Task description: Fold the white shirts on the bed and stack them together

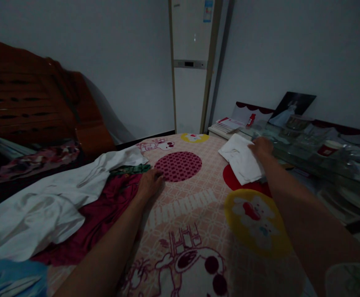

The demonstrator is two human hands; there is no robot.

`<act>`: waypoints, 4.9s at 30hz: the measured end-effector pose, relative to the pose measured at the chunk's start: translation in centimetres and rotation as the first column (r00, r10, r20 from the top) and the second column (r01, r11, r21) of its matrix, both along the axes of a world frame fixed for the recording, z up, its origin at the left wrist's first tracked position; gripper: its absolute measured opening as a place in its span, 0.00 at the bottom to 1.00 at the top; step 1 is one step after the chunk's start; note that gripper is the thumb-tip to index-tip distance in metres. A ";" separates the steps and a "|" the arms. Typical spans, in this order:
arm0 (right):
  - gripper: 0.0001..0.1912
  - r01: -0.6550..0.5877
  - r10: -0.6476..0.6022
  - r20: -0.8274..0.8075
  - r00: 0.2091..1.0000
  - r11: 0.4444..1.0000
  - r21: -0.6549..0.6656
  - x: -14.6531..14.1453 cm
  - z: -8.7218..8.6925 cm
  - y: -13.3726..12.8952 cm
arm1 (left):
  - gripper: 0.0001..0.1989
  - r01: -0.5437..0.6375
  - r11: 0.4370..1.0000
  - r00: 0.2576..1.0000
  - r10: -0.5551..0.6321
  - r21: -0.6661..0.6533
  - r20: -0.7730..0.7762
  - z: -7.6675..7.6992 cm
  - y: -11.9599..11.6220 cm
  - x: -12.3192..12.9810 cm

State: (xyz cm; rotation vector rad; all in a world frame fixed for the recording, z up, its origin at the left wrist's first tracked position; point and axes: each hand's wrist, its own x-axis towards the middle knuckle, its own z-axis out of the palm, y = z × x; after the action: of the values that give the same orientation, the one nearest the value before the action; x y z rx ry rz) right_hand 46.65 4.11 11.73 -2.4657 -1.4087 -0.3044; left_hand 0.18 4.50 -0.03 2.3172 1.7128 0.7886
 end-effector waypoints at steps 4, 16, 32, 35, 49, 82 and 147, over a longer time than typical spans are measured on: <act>0.13 0.026 -0.026 -0.007 1.000 0.995 -0.092 1.3 -2.8 -0.3 | 0.15 0.004 1.000 1.000 -0.004 0.013 0.015 -0.1 0.1 0.0; 0.15 0.030 -0.034 -0.032 0.999 0.995 -0.096 4.3 -4.0 0.7 | 0.14 0.011 1.000 1.000 -0.011 0.017 0.022 -0.1 0.1 0.0; 0.27 -0.228 0.266 0.133 0.955 0.941 -0.249 -6.7 -3.9 2.5 | 0.15 0.016 1.000 0.999 -0.016 -0.008 -0.037 0.1 0.3 0.0; 0.21 -0.221 0.278 0.144 0.950 0.920 -0.323 -8.6 -4.8 3.0 | 0.16 0.025 1.000 0.999 -0.025 0.002 -0.045 -0.1 0.5 -0.2; 0.21 -0.070 0.070 -0.002 0.998 0.995 -0.076 -6.4 -4.9 4.5 | 0.19 0.053 0.999 0.998 -0.052 0.010 -0.021 -0.6 1.1 -0.7; 0.18 0.246 -0.247 -0.058 0.967 0.969 -0.026 -0.3 -6.4 -7.4 | 0.17 0.091 0.996 0.994 -0.090 0.012 -0.059 -0.3 1.2 -0.2; 0.30 -0.301 0.279 -0.135 0.951 0.934 -0.193 -2.2 -7.3 -0.5 | 0.17 0.098 0.995 0.994 -0.097 0.012 -0.055 -0.6 1.4 -0.5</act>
State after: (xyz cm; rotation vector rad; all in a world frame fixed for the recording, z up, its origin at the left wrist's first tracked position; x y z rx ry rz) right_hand 44.42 3.61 4.39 -2.3418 -1.8113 0.0421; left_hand -0.31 5.93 -0.63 2.4322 1.6054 0.7296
